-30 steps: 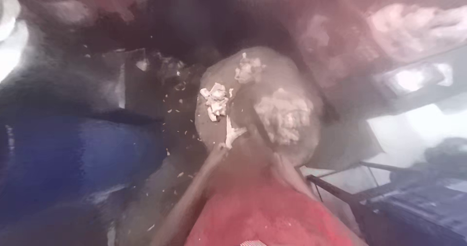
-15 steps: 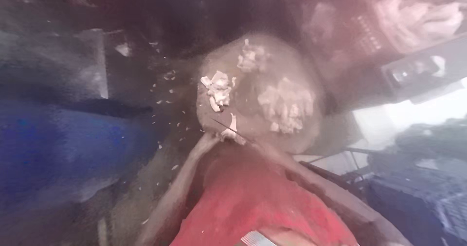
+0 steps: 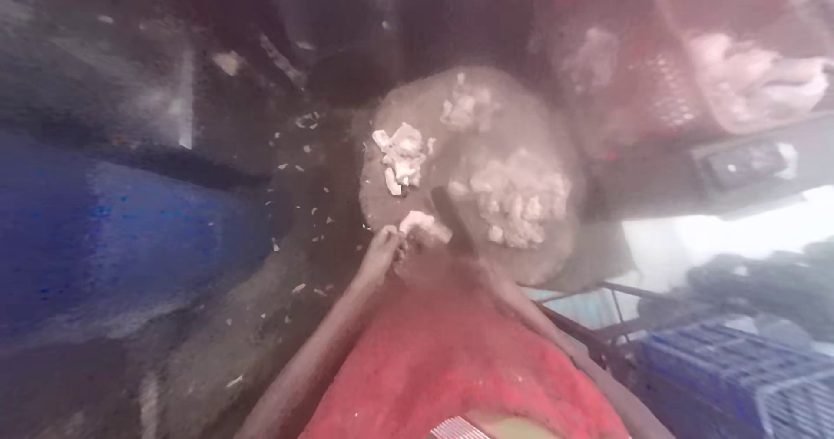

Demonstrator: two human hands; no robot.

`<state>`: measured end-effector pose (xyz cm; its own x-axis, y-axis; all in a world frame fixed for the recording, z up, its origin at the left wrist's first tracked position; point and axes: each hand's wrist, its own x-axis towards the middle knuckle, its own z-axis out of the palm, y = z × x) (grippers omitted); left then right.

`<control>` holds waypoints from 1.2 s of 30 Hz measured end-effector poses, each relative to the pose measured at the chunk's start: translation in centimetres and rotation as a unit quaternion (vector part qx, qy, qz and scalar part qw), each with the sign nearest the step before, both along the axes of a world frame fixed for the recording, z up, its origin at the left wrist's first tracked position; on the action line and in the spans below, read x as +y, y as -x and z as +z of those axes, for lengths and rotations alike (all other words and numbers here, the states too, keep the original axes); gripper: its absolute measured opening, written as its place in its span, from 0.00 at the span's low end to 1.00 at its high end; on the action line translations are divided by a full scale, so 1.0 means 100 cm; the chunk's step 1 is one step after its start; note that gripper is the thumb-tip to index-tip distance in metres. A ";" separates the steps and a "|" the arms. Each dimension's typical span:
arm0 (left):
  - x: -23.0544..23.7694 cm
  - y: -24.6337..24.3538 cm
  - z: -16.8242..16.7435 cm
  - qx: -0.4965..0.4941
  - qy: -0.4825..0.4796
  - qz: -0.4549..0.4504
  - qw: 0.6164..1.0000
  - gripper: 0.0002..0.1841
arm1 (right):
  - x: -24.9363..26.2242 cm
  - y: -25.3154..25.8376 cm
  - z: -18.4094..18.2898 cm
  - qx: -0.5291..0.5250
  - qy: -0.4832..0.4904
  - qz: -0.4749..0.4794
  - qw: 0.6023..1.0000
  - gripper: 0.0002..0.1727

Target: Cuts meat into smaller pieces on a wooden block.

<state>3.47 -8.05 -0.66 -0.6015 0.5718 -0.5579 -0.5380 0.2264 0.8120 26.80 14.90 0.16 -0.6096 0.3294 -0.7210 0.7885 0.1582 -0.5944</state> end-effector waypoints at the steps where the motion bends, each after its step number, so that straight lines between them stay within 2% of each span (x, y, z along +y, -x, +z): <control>1: 0.001 -0.004 -0.017 0.009 0.047 -0.048 0.998 0.14 | -0.001 0.004 0.003 0.004 -0.015 0.002 1.000 0.36; 3: 0.001 -0.016 -0.035 0.001 0.099 -0.111 0.989 0.16 | -0.013 0.014 0.026 0.027 -0.066 0.008 0.997 0.33; 6: 0.007 -0.028 -0.030 0.005 0.141 -0.162 0.977 0.18 | -0.024 0.023 0.045 0.045 -0.099 -0.005 0.994 0.32; 10: 0.007 -0.033 -0.028 0.021 0.174 -0.197 0.965 0.19 | -0.014 0.020 0.009 0.001 -0.089 0.024 0.996 0.37; 12: 0.007 -0.035 -0.029 0.021 0.183 -0.209 0.961 0.19 | -0.009 0.024 0.011 -0.001 -0.078 0.041 0.996 0.36; 16: 0.005 -0.043 -0.028 0.008 0.181 -0.234 0.955 0.22 | -0.030 0.045 0.083 0.087 -0.073 0.054 0.992 0.31; 19: 0.006 -0.047 -0.023 0.000 0.176 -0.229 0.957 0.21 | -0.047 0.056 0.118 0.163 -0.070 0.043 0.983 0.38; 20: 0.006 -0.047 -0.023 0.002 0.177 -0.229 0.957 0.21 | -0.050 0.057 0.111 0.156 -0.071 0.037 0.984 0.39; 24: 0.006 -0.046 -0.026 0.013 0.181 -0.231 0.956 0.20 | -0.040 0.050 0.019 0.036 -0.089 0.091 0.991 0.33; 25: 0.006 -0.044 -0.027 0.011 0.177 -0.226 0.958 0.20 | -0.038 0.052 0.019 0.032 -0.089 0.098 0.991 0.33; 27: 0.004 -0.043 -0.030 0.013 0.168 -0.219 0.961 0.21 | -0.044 0.056 0.051 0.047 -0.062 0.081 0.994 0.33; 30: 0.005 -0.044 -0.032 0.005 0.140 -0.208 0.968 0.20 | -0.056 0.056 0.081 0.158 -0.028 0.045 0.986 0.36; 31: 0.006 -0.043 -0.031 0.003 0.138 -0.208 0.968 0.20 | -0.059 0.057 0.079 0.169 -0.037 0.046 0.984 0.37; 34: 0.006 -0.040 -0.027 0.006 0.169 -0.223 0.960 0.20 | -0.051 0.057 0.038 0.043 -0.049 0.118 0.991 0.34; 36: 0.003 -0.034 -0.027 0.031 0.187 -0.226 0.955 0.21 | -0.045 0.059 0.026 0.016 -0.053 0.144 0.988 0.34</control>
<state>6.92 -7.72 -3.35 -0.3784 0.5495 -0.7449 -0.2692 0.7046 0.6565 20.94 10.45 2.79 -0.7115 0.2103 -0.6705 0.6821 0.4360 -0.5870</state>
